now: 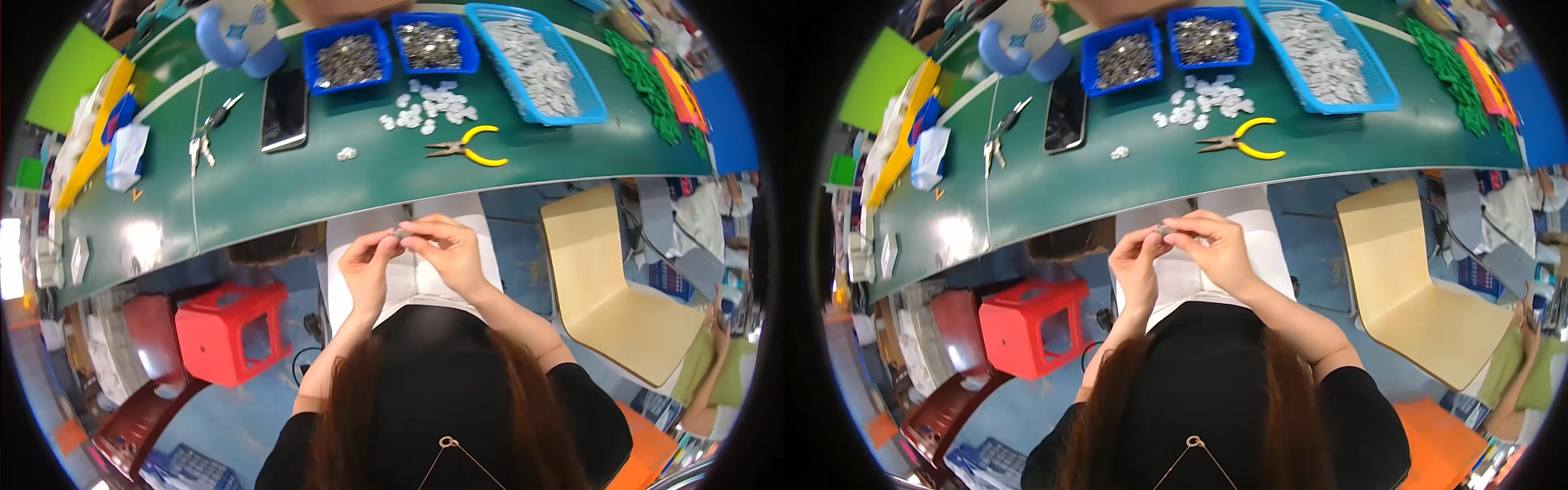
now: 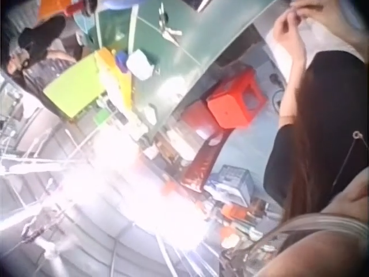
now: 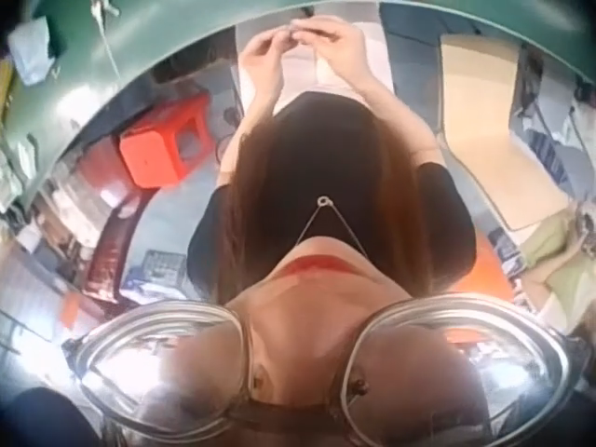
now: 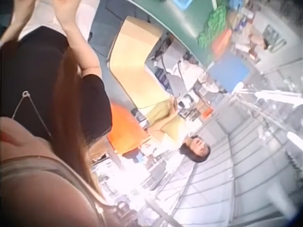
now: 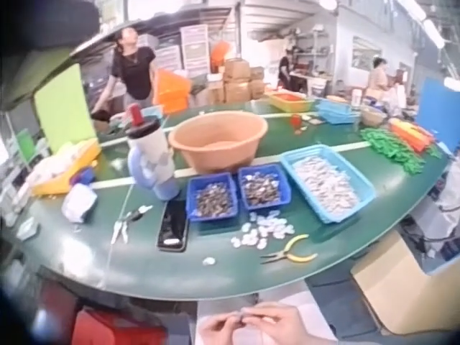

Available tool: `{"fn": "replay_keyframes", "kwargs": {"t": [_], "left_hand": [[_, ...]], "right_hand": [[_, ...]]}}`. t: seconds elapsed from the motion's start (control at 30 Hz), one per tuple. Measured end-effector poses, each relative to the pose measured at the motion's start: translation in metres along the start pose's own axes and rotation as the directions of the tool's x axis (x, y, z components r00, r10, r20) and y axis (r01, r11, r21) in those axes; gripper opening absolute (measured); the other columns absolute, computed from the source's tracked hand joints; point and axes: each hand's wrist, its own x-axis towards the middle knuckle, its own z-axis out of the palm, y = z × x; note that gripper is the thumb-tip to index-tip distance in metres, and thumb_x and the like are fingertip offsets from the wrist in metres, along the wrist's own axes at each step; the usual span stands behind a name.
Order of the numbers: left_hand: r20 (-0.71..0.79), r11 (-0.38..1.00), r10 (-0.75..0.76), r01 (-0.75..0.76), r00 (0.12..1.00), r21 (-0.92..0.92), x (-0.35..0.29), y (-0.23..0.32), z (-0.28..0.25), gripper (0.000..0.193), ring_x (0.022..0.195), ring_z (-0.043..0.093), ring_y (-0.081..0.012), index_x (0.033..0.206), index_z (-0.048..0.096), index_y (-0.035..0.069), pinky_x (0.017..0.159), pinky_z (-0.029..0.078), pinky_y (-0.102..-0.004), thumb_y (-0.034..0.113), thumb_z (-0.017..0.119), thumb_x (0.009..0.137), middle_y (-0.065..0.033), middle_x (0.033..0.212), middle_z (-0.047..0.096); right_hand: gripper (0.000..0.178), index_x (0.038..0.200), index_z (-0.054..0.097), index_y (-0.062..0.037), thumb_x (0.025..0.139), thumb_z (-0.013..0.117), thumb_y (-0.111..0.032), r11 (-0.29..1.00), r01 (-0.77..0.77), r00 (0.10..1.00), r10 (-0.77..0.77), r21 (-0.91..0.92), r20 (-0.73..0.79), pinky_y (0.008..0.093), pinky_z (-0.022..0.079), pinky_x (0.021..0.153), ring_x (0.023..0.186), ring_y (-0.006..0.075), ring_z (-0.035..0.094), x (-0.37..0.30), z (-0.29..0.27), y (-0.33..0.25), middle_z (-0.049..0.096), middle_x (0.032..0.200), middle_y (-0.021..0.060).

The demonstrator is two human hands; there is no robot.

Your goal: Assembling small metal and plastic components using pliers at a workbench.

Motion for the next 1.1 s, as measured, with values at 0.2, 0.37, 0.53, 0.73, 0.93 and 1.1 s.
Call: {"fn": "replay_keyframes", "kwargs": {"t": [0.2,0.37,0.53,0.73,0.93,1.1], "left_hand": [[0.051,0.996,-0.075,0.077,0.996,-0.048,0.007,-0.004,-0.002,0.014,0.078,0.065,-0.0156,0.094,0.064,-0.004,0.073,0.056,-0.0276,0.006,0.065,0.085,-0.0109,0.089,0.067],[0.132,0.98,-0.147,0.162,0.98,-0.118,0.014,-0.01,-0.008,0.013,0.078,0.065,-0.0163,0.092,0.064,-0.004,0.072,0.056,-0.0275,0.006,0.065,0.085,-0.0118,0.089,0.067],[0.132,0.972,-0.185,0.201,0.974,-0.118,0.019,-0.012,-0.011,0.013,0.078,0.066,-0.017,0.093,0.064,-0.004,0.072,0.056,-0.0279,0.005,0.065,0.084,-0.0129,0.09,0.067],[0.12,0.979,-0.165,0.177,0.979,-0.098,0.022,-0.013,-0.011,0.015,0.08,0.066,-0.0177,0.096,0.065,-0.005,0.073,0.056,-0.0281,0.004,0.066,0.084,-0.0138,0.092,0.067],[0.088,0.985,-0.144,0.151,0.986,-0.081,0.023,-0.015,-0.009,0.017,0.081,0.066,-0.0176,0.098,0.065,-0.005,0.074,0.056,-0.0279,0.004,0.065,0.084,-0.0133,0.093,0.067],[0.011,0.984,-0.17,0.171,0.985,-0.053,0.023,-0.022,-0.01,0.017,0.08,0.066,-0.0166,0.099,0.065,-0.004,0.074,0.056,-0.0275,0.006,0.066,0.084,-0.0119,0.091,0.067]], "right_hand": [[0.02,0.094,0.069,0.0017,0.074,0.069,0.007,1.0,0.016,1.0,-0.016,-0.024,0.025,0.0221,0.048,0.066,0.076,0.0126,0.06,0.009,-0.007,0.01,0.064,0.086,0.0085],[0.013,0.086,0.071,-0.0007,0.074,0.07,0.003,0.998,0.009,1.0,-0.007,-0.061,0.029,0.024,0.049,0.067,0.078,0.0137,0.062,0.015,-0.012,0.013,0.067,0.087,0.0086],[0.014,0.086,0.071,-0.0004,0.074,0.07,0.005,0.999,0.015,0.999,-0.014,-0.041,0.039,0.0242,0.051,0.067,0.078,0.0143,0.063,0.02,-0.011,0.018,0.066,0.086,0.0086],[0.016,0.086,0.071,0.0001,0.073,0.068,0.008,1.0,0.018,0.999,-0.018,-0.004,0.04,0.0246,0.054,0.067,0.078,0.0153,0.063,0.024,-0.012,0.026,0.065,0.085,0.0096],[0.016,0.086,0.071,0.0002,0.073,0.068,0.009,1.0,-0.001,1.0,0.001,-0.021,0.031,0.0246,0.055,0.067,0.078,0.0154,0.063,0.029,-0.013,0.027,0.065,0.085,0.0095],[0.016,0.085,0.071,-0.0001,0.073,0.067,0.009,0.999,-0.037,0.999,0.037,-0.036,0.0,0.0246,0.054,0.065,0.075,0.0146,0.063,0.029,-0.008,0.031,0.065,0.084,0.0093]]}}
